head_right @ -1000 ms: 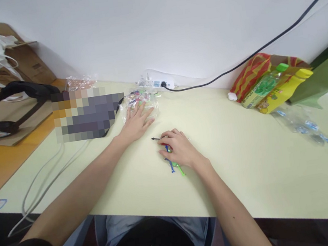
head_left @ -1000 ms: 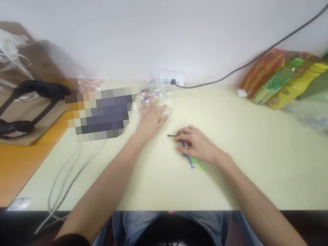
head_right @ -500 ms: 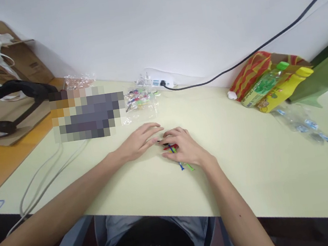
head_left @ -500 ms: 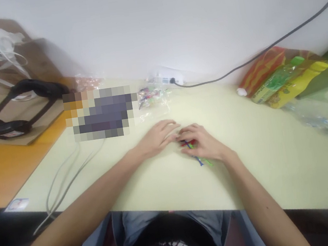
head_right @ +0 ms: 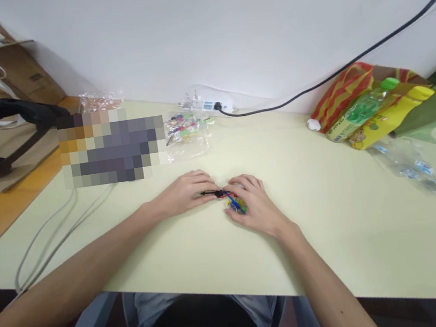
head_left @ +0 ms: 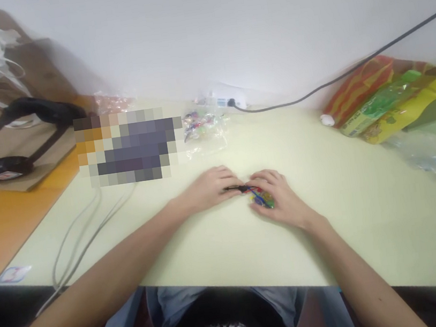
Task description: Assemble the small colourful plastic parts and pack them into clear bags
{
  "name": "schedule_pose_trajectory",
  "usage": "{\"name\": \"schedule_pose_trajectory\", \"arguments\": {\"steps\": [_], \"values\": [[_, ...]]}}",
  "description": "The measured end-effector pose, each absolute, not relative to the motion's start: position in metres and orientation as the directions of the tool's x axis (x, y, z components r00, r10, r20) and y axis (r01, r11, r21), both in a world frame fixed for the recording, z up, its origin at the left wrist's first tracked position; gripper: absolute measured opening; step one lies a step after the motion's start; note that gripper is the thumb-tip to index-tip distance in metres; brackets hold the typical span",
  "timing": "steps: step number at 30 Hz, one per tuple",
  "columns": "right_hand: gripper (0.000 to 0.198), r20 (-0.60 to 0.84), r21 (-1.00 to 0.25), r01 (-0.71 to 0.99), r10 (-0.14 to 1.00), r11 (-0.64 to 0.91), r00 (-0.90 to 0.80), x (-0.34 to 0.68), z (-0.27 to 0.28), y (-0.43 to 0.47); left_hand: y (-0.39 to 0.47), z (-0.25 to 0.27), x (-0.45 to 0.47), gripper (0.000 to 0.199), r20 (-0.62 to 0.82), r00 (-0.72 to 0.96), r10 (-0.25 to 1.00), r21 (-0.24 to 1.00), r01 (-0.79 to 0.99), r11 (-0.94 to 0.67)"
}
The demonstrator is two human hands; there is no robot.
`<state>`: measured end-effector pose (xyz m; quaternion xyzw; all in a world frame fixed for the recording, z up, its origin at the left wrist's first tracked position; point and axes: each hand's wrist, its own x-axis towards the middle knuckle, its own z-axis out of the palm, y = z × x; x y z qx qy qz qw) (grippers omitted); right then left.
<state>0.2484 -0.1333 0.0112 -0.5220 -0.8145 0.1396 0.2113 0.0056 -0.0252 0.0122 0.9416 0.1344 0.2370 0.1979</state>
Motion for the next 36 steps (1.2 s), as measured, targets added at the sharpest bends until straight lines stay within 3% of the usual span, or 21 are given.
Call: {"name": "schedule_pose_trajectory", "arguments": {"steps": [26, 36], "values": [[0.019, 0.263, -0.490, 0.772, 0.913, 0.405, -0.312, 0.2486, 0.0080, -0.1295, -0.0341, 0.0162, 0.0070, 0.021, 0.378, 0.850, 0.366, 0.472, 0.163, -0.866], [0.025, 0.279, -0.501, 0.769, 0.915, 0.398, -0.292, 0.2507, 0.0058, -0.1286, -0.0341, 0.0162, 0.0060, 0.022, 0.382, 0.841, 0.383, 0.471, 0.180, -0.864]]}}
